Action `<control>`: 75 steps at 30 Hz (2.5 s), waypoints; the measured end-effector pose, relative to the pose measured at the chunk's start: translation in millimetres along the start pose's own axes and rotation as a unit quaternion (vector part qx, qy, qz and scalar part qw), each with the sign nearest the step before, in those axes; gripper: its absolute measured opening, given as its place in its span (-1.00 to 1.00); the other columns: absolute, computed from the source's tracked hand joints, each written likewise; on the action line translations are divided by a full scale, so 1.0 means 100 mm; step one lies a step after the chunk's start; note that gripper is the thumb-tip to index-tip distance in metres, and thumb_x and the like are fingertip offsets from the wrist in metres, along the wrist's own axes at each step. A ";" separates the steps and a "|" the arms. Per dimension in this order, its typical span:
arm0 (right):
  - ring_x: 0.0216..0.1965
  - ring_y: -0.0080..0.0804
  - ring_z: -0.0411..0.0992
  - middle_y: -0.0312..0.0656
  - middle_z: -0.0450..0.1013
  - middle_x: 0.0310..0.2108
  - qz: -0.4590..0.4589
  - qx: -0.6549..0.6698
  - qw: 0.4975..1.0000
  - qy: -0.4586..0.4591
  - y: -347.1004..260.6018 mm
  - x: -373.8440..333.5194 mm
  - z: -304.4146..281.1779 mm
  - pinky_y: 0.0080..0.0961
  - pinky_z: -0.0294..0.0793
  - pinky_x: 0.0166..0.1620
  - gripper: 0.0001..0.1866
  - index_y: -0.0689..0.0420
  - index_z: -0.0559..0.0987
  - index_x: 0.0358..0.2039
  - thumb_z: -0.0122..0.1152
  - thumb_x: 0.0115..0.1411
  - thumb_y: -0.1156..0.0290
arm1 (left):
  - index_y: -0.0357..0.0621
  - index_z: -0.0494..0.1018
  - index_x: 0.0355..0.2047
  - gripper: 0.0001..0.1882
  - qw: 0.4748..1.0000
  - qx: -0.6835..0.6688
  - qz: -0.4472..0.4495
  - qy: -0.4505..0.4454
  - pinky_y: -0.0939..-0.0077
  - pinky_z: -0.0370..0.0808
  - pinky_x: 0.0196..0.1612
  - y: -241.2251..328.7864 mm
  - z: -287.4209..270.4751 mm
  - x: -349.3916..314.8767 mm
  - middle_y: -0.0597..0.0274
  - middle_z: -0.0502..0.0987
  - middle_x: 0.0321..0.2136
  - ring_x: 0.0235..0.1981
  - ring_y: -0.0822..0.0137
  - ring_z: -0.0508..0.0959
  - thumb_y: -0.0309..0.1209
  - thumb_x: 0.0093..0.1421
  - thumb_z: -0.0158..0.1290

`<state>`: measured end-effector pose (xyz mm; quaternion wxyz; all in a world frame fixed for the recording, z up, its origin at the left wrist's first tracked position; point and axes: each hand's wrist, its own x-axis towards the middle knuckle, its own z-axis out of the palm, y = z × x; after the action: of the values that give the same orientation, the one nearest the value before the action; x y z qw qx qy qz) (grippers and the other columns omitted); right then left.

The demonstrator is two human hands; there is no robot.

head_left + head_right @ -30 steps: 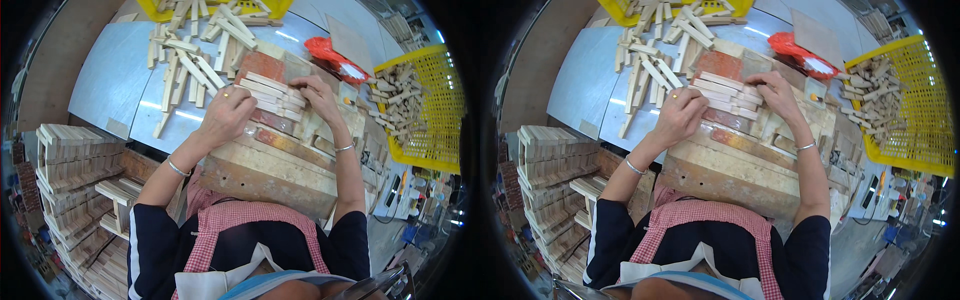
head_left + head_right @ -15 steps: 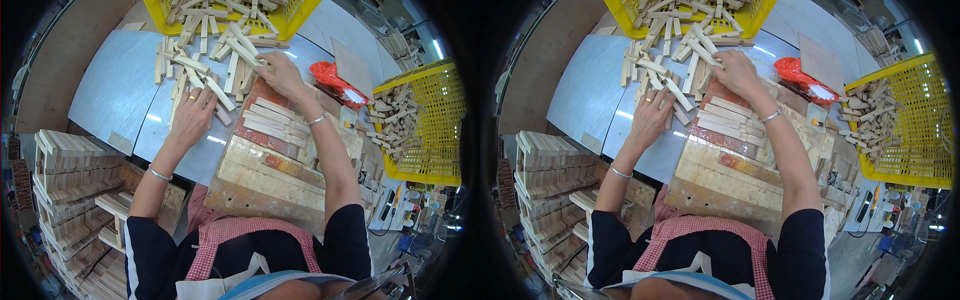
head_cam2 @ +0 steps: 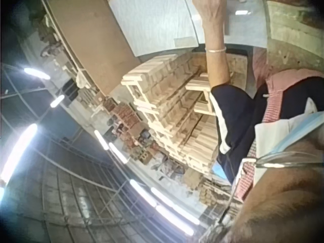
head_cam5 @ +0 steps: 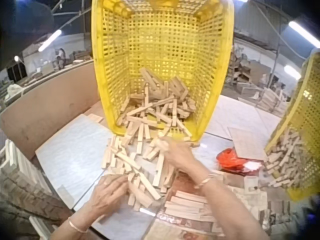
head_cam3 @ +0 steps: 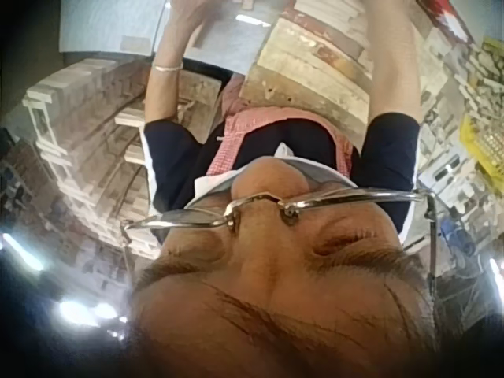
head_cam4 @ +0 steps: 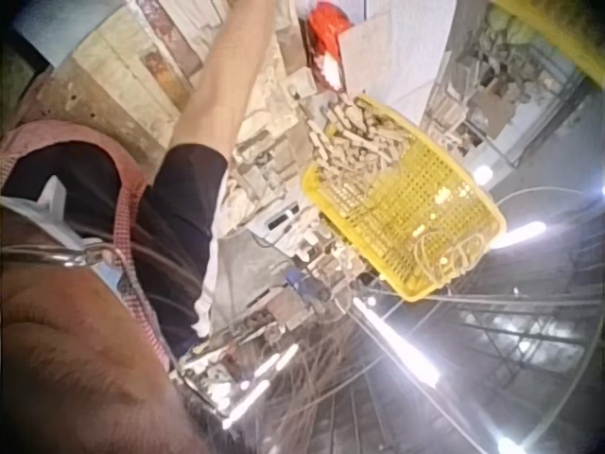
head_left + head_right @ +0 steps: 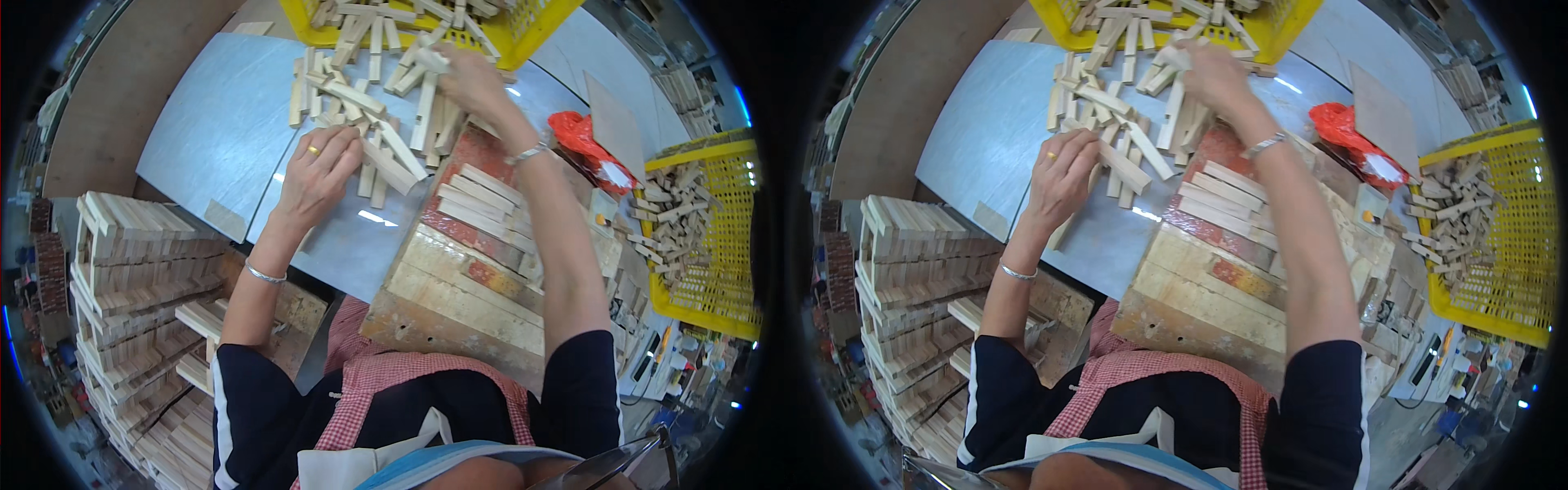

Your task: Assembling wooden blocks using glue and a hammer.

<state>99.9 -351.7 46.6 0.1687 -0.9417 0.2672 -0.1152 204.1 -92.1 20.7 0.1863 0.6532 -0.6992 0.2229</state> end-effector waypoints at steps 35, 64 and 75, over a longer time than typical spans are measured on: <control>-0.39 -0.62 0.29 -0.38 0.51 -0.36 0.173 0.367 0.912 0.062 0.96 -2.17 -0.52 -0.67 0.30 -0.32 -0.74 0.15 0.63 -0.24 0.21 0.01 0.47 | -0.19 0.43 -0.22 -0.68 0.963 -0.265 0.043 -0.013 0.29 0.39 -0.17 1.36 -0.02 0.15 0.19 0.47 -0.25 -0.26 0.18 0.46 -0.55 -0.04 0.17; -0.22 -0.15 0.51 -0.01 0.55 -0.28 0.047 0.142 0.989 -0.012 0.41 -0.44 -0.18 -0.35 0.45 -0.11 -0.69 0.19 0.61 -0.22 0.05 0.12 0.28 | -0.25 0.42 -0.46 -0.89 0.887 -0.288 -0.353 0.074 0.47 0.38 -0.43 -0.41 0.34 0.14 0.17 0.39 -0.54 -0.56 0.31 0.42 -0.66 0.01 -0.07; -0.05 -0.18 0.40 -0.10 0.41 -0.05 -0.119 -0.190 0.974 0.018 0.38 0.35 0.24 -0.33 0.41 -0.03 -0.51 -0.14 0.50 0.02 0.00 0.07 0.56 | -0.27 0.42 -0.57 -0.93 0.784 -0.391 -0.477 0.067 0.59 0.30 -0.48 -0.60 0.48 0.13 0.34 0.37 -0.62 -0.59 0.56 0.31 -0.59 0.00 -0.05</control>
<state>118.5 -394.7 15.2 -0.0329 -0.9794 0.1735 -0.0985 263.9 -132.6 -8.4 0.5549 0.7580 -0.3112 -0.1436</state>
